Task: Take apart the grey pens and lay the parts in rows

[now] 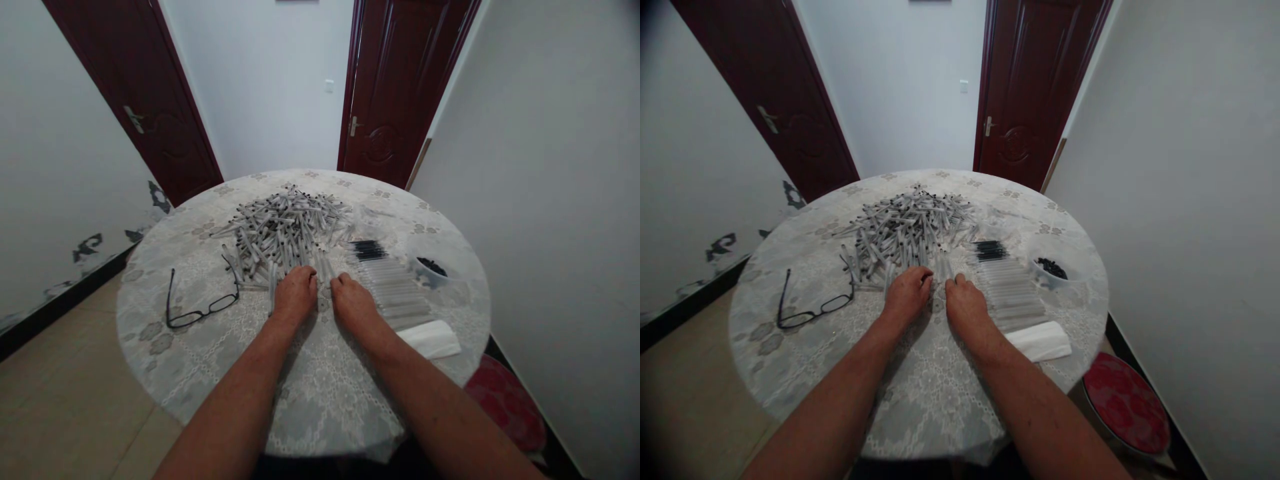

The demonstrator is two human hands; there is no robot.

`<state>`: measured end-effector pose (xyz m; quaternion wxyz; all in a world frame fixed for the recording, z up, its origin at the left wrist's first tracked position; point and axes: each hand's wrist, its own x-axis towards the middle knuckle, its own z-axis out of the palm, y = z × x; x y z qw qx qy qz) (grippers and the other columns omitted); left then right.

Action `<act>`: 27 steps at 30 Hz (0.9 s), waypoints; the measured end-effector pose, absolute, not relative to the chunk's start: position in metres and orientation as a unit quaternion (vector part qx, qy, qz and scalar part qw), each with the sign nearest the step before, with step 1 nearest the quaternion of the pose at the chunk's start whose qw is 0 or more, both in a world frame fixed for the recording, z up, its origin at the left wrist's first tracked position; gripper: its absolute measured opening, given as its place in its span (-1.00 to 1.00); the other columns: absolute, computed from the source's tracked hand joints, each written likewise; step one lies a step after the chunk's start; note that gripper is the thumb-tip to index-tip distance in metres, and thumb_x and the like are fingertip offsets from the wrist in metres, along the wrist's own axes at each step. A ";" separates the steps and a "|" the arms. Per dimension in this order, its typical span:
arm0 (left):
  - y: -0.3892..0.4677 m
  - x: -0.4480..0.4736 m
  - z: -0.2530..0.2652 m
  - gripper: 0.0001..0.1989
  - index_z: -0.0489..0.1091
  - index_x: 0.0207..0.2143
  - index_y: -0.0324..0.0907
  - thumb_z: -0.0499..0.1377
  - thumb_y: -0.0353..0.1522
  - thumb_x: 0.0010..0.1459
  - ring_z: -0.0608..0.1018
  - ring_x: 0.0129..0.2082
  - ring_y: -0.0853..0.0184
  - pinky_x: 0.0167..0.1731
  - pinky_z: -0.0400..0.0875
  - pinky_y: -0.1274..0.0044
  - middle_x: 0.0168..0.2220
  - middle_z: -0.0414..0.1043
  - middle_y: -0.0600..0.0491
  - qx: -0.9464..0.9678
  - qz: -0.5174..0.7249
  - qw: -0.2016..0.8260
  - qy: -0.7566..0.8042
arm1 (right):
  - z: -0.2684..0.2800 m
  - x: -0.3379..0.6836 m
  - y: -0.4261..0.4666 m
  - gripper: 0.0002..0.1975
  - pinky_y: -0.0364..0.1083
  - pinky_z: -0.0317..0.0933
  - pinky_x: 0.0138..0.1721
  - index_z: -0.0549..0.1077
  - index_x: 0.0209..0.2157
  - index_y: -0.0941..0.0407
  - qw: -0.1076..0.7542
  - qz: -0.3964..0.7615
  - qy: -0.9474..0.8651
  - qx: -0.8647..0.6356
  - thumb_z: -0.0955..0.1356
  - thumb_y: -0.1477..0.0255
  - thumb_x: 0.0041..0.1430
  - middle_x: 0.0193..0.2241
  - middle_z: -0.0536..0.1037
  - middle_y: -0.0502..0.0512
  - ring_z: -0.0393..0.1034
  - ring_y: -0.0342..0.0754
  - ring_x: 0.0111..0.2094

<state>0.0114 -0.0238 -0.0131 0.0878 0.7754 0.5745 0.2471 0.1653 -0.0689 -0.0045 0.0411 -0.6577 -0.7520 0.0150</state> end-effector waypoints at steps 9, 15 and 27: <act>-0.028 0.015 -0.006 -0.78 0.55 -0.16 -0.15 0.10 -0.35 0.33 0.59 -0.07 0.13 0.00 0.38 0.36 -0.14 0.58 -0.13 0.769 0.290 0.124 0.556 | -0.014 0.167 -0.069 -0.77 -0.06 0.33 -0.21 0.38 0.00 0.17 0.087 0.040 -0.713 -0.695 0.20 0.58 0.39 -0.11 0.47 0.28 0.50 0.04 -0.22; -0.026 0.015 0.000 -0.73 0.54 -0.16 -0.15 0.11 -0.20 0.33 0.62 -0.23 0.21 -0.17 0.47 0.40 -0.21 0.61 -0.06 0.704 0.395 0.292 0.513 | -0.008 0.169 -0.068 -0.74 -0.03 0.30 0.00 0.38 0.06 0.17 0.340 0.055 -0.720 -0.603 0.25 0.49 0.39 -0.09 0.48 0.26 0.42 0.06 -0.05; -0.023 0.018 0.003 -0.63 0.49 -0.22 -0.23 0.31 -0.09 0.18 0.59 -0.34 0.32 -0.30 0.58 0.45 -0.26 0.57 -0.02 0.489 0.569 0.554 0.360 | -0.003 0.168 -0.069 -0.81 -0.06 0.25 -0.14 0.52 -0.19 0.12 0.455 0.128 -0.720 -0.508 0.27 0.42 0.42 -0.28 0.58 0.13 0.46 0.01 -0.23</act>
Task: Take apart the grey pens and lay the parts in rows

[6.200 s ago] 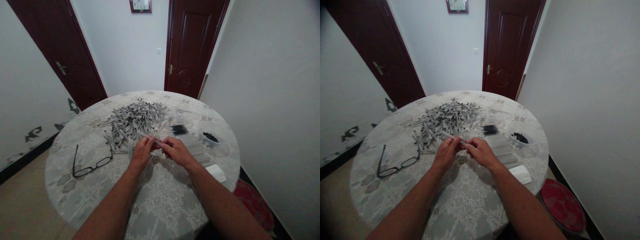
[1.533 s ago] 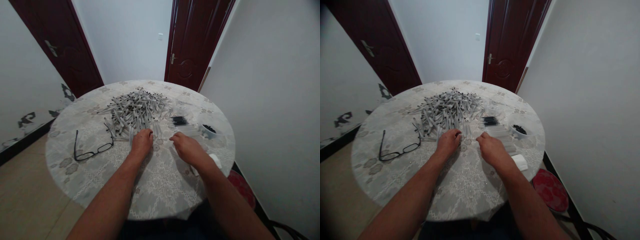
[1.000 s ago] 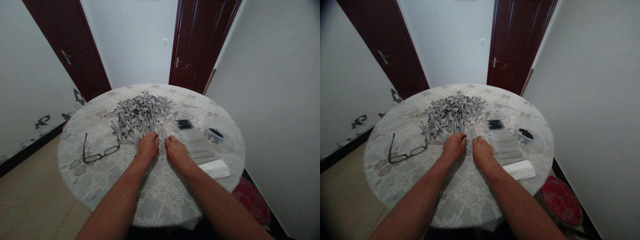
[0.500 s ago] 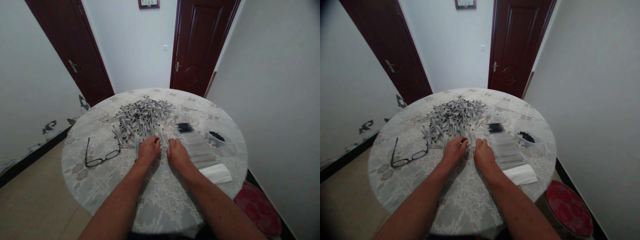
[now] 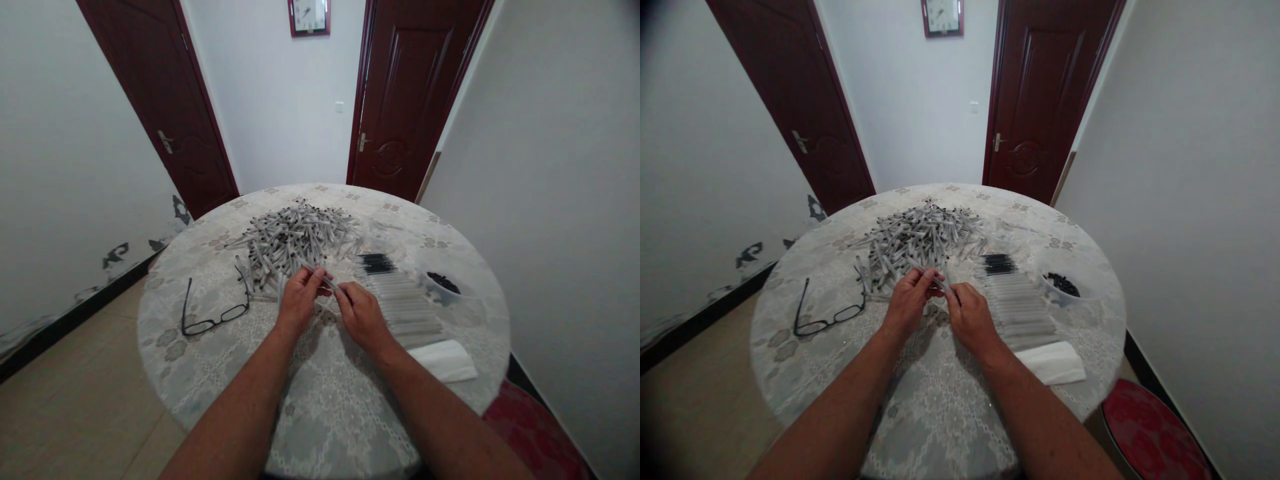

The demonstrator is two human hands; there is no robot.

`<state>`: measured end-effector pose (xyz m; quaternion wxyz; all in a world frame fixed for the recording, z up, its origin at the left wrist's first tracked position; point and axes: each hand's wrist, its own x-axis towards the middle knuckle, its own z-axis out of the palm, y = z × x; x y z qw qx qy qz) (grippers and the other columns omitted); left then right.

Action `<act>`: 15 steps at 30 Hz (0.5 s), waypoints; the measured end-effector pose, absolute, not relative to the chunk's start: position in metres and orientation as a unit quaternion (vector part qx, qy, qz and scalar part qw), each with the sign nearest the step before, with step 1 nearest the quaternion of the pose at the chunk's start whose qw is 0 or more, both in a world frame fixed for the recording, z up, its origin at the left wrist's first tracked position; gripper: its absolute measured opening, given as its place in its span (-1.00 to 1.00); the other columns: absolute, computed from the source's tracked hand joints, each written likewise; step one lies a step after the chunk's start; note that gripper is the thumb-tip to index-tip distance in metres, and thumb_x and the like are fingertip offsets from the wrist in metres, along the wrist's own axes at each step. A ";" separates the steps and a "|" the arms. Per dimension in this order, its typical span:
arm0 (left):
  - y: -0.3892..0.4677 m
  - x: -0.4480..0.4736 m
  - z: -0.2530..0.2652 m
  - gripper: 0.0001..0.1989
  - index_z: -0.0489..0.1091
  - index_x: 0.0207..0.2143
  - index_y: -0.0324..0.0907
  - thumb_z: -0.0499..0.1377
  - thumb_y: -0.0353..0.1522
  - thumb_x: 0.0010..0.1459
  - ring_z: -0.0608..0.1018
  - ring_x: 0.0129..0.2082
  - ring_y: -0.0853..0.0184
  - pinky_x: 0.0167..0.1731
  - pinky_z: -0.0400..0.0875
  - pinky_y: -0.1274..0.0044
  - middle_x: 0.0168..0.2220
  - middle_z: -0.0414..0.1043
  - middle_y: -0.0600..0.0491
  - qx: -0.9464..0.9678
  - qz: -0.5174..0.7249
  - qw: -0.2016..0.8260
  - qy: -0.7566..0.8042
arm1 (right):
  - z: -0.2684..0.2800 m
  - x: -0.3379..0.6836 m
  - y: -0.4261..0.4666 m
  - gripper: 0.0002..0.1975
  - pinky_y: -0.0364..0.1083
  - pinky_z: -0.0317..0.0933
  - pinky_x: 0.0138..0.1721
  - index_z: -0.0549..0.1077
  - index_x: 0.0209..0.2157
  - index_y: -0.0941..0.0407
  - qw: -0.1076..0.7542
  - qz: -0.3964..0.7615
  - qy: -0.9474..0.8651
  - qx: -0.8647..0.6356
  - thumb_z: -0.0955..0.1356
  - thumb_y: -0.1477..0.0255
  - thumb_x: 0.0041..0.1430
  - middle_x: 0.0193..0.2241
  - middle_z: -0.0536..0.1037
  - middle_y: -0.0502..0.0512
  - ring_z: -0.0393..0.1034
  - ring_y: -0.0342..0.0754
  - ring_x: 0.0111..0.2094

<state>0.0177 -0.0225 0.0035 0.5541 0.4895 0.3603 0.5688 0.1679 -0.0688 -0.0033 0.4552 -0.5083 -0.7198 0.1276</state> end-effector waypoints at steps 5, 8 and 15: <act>-0.025 0.018 0.005 -0.63 0.52 -0.16 -0.23 0.34 -0.11 0.17 0.63 -0.22 0.23 -0.21 0.60 0.38 -0.22 0.61 -0.05 0.498 0.557 0.564 0.351 | 0.000 0.168 -0.071 -0.81 -0.09 0.26 -0.15 0.54 -0.14 0.11 0.474 0.160 -0.698 -0.513 0.28 0.43 0.40 -0.25 0.62 0.11 0.51 -0.01 -0.22; -0.023 0.017 0.005 -0.61 0.55 -0.14 -0.25 0.36 -0.12 0.14 0.63 -0.26 0.24 -0.21 0.60 0.37 -0.21 0.61 -0.06 0.500 0.552 0.559 0.364 | 0.002 0.169 -0.072 -0.82 -0.11 0.26 -0.16 0.53 -0.13 0.11 0.484 0.161 -0.695 -0.507 0.29 0.42 0.39 -0.26 0.62 0.09 0.51 -0.03 -0.23; -0.019 0.014 0.003 -0.60 0.52 -0.18 -0.24 0.29 -0.07 0.21 0.62 -0.30 0.29 -0.24 0.57 0.44 -0.24 0.60 -0.03 0.511 0.549 0.545 0.376 | 0.005 0.172 -0.071 -0.80 -0.14 0.26 -0.18 0.54 -0.10 0.10 0.473 0.183 -0.710 -0.489 0.29 0.39 0.41 -0.29 0.63 0.06 0.50 -0.07 -0.28</act>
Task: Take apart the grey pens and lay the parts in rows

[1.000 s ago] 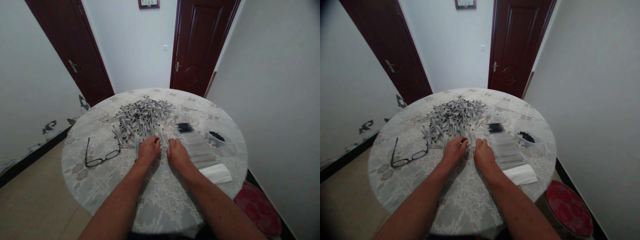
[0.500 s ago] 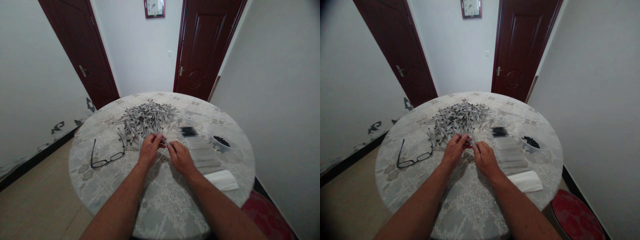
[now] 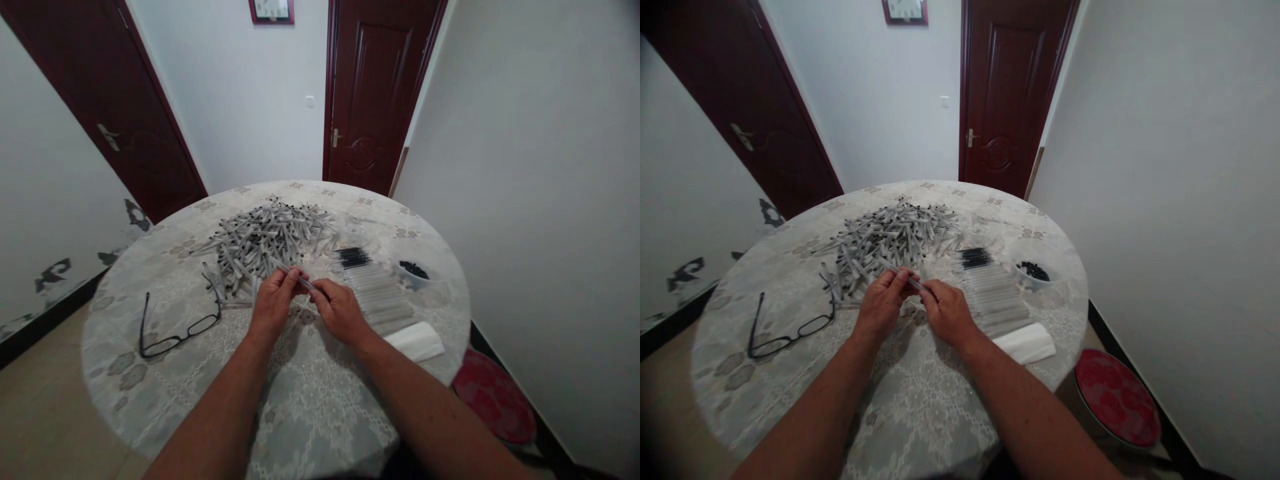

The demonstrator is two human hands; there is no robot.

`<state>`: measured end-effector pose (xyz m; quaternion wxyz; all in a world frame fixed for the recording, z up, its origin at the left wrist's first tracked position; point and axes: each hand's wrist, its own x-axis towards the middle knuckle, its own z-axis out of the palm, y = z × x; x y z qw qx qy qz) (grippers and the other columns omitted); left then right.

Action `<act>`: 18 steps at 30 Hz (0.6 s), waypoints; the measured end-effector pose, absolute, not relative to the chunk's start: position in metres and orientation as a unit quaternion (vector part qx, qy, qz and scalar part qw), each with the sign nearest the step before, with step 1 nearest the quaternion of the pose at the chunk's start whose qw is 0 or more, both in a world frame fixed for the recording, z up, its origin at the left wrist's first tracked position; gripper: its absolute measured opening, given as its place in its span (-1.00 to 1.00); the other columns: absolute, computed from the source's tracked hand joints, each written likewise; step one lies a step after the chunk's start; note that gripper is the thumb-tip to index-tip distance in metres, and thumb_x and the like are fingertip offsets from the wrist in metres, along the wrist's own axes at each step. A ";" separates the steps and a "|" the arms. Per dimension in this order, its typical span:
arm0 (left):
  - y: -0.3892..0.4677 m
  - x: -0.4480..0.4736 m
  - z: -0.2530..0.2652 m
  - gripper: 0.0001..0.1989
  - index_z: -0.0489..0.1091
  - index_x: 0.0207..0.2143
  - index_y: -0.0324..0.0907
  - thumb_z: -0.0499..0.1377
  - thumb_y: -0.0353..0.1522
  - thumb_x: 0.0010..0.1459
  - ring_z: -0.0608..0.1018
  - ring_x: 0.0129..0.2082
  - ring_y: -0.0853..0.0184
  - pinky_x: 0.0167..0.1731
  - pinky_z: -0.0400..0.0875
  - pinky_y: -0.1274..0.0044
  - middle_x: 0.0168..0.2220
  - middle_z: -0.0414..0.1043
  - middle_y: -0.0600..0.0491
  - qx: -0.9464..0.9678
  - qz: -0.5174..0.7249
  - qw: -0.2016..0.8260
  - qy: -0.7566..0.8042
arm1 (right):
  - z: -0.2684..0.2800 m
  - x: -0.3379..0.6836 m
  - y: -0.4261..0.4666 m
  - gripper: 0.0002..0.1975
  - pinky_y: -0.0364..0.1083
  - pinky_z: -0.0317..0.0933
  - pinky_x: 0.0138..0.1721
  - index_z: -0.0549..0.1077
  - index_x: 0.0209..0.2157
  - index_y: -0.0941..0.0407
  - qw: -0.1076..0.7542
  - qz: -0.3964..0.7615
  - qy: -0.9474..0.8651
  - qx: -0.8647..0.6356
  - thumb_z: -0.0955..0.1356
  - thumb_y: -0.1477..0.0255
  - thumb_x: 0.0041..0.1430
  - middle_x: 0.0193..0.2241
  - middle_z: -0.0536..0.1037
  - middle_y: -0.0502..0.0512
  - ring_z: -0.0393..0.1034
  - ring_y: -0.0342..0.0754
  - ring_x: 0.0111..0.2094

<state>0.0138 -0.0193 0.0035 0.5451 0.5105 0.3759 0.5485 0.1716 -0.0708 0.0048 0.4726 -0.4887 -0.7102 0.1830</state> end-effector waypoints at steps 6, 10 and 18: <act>-0.020 0.014 0.002 -0.58 0.50 -0.22 -0.23 0.26 -0.03 0.23 0.63 -0.29 0.28 -0.20 0.58 0.42 -0.22 0.60 -0.05 0.519 0.544 0.540 0.379 | 0.007 0.172 -0.072 -0.79 -0.15 0.25 -0.19 0.56 -0.11 0.09 0.469 0.190 -0.712 -0.487 0.29 0.39 0.41 -0.31 0.63 0.04 0.51 -0.07 -0.28; -0.025 0.019 0.004 -0.56 0.49 -0.22 -0.23 0.24 0.00 0.23 0.64 -0.29 0.26 -0.21 0.58 0.40 -0.20 0.62 -0.08 0.523 0.558 0.507 0.398 | 0.007 0.167 -0.073 -0.81 -0.15 0.25 -0.22 0.57 -0.13 0.09 0.482 0.182 -0.686 -0.514 0.30 0.39 0.40 -0.37 0.62 0.02 0.51 -0.07 -0.33; -0.023 0.008 0.014 -0.59 0.50 -0.24 -0.23 0.26 -0.03 0.21 0.65 -0.31 0.26 -0.18 0.56 0.41 -0.25 0.63 -0.06 0.553 0.505 0.529 0.399 | 0.010 0.175 -0.073 -0.80 -0.16 0.24 -0.24 0.59 -0.17 0.07 0.455 0.224 -0.715 -0.481 0.30 0.42 0.39 -0.38 0.61 -0.01 0.49 -0.10 -0.34</act>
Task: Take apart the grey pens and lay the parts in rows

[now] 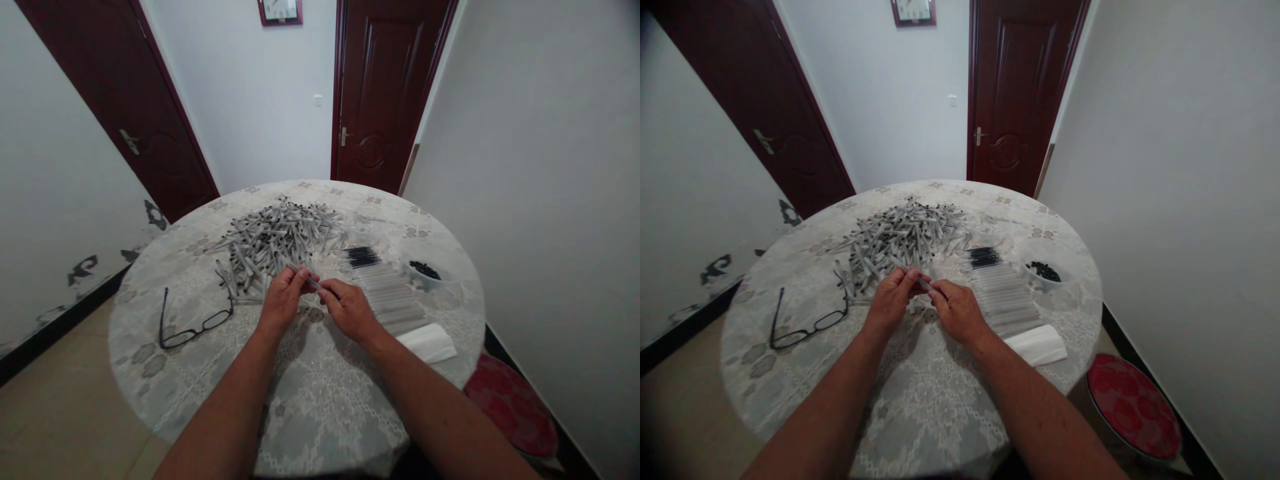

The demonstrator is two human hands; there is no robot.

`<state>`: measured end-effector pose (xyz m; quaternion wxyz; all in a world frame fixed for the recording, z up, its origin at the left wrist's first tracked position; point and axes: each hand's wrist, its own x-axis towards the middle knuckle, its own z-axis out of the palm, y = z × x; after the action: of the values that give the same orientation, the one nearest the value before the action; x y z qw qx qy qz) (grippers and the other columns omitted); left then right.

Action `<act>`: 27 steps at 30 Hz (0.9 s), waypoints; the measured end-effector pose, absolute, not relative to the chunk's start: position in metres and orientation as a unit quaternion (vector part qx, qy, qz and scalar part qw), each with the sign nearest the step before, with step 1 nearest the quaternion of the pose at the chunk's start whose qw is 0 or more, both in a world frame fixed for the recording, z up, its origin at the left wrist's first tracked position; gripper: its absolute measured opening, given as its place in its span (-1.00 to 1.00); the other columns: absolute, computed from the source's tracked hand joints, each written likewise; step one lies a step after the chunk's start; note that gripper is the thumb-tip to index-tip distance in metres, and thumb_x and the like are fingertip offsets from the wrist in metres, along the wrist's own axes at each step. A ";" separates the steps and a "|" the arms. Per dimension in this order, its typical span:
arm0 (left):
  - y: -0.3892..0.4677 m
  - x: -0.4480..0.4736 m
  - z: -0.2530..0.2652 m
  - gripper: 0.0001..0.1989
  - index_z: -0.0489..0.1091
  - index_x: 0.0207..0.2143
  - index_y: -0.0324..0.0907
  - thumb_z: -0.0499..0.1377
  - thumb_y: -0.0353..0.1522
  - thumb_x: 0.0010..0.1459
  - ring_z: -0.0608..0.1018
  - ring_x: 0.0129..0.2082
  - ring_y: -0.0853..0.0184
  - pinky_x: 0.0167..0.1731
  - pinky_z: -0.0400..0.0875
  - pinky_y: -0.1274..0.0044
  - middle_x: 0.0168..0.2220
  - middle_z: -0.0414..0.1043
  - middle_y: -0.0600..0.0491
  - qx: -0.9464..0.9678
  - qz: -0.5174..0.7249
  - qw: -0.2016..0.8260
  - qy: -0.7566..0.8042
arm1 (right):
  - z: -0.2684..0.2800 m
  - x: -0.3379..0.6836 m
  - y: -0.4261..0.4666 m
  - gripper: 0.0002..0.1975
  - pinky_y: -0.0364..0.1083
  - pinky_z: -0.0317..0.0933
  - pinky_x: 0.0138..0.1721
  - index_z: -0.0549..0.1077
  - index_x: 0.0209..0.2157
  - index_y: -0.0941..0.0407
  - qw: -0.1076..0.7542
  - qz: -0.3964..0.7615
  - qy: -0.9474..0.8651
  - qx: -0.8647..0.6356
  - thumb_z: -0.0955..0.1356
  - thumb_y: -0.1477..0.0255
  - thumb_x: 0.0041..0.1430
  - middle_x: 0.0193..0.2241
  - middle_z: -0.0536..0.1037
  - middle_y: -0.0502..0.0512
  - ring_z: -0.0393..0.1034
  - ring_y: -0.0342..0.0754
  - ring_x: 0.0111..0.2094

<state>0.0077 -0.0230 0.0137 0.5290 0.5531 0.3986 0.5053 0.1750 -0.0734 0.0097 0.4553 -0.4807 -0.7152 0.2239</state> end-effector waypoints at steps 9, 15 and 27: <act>-0.027 0.019 0.006 -0.58 0.48 -0.23 -0.21 0.24 -0.01 0.22 0.63 -0.28 0.28 -0.20 0.56 0.42 -0.19 0.61 -0.06 0.485 0.571 0.546 0.375 | 0.007 0.164 -0.077 -0.79 -0.15 0.28 -0.29 0.57 -0.13 0.07 0.513 0.225 -0.649 -0.515 0.29 0.37 0.40 -0.36 0.63 0.00 0.49 -0.10 -0.38; -0.018 0.007 0.009 -0.58 0.44 -0.27 -0.21 0.26 -0.01 0.20 0.64 -0.34 0.28 -0.22 0.57 0.41 -0.30 0.60 -0.02 0.485 0.558 0.550 0.389 | 0.010 0.167 -0.077 -0.79 -0.12 0.29 -0.18 0.60 -0.16 0.06 0.445 0.205 -0.722 -0.489 0.30 0.43 0.39 -0.33 0.64 0.02 0.51 -0.06 -0.31; -0.021 0.008 0.010 -0.49 0.50 -0.16 -0.21 0.22 0.06 0.19 0.54 -0.53 0.36 -0.47 0.49 0.51 -0.42 0.51 0.06 0.525 0.531 0.518 0.418 | 0.024 0.210 -0.078 -0.84 -0.16 0.18 -0.38 0.56 -0.26 0.10 0.277 0.251 -0.771 -0.516 0.35 0.55 0.17 -0.44 0.60 0.00 0.43 -0.09 -0.42</act>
<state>0.0084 -0.0208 0.0104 0.5179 0.5247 0.4183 0.5306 0.2095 -0.0779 0.0238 0.2765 -0.5158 -0.7711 0.2508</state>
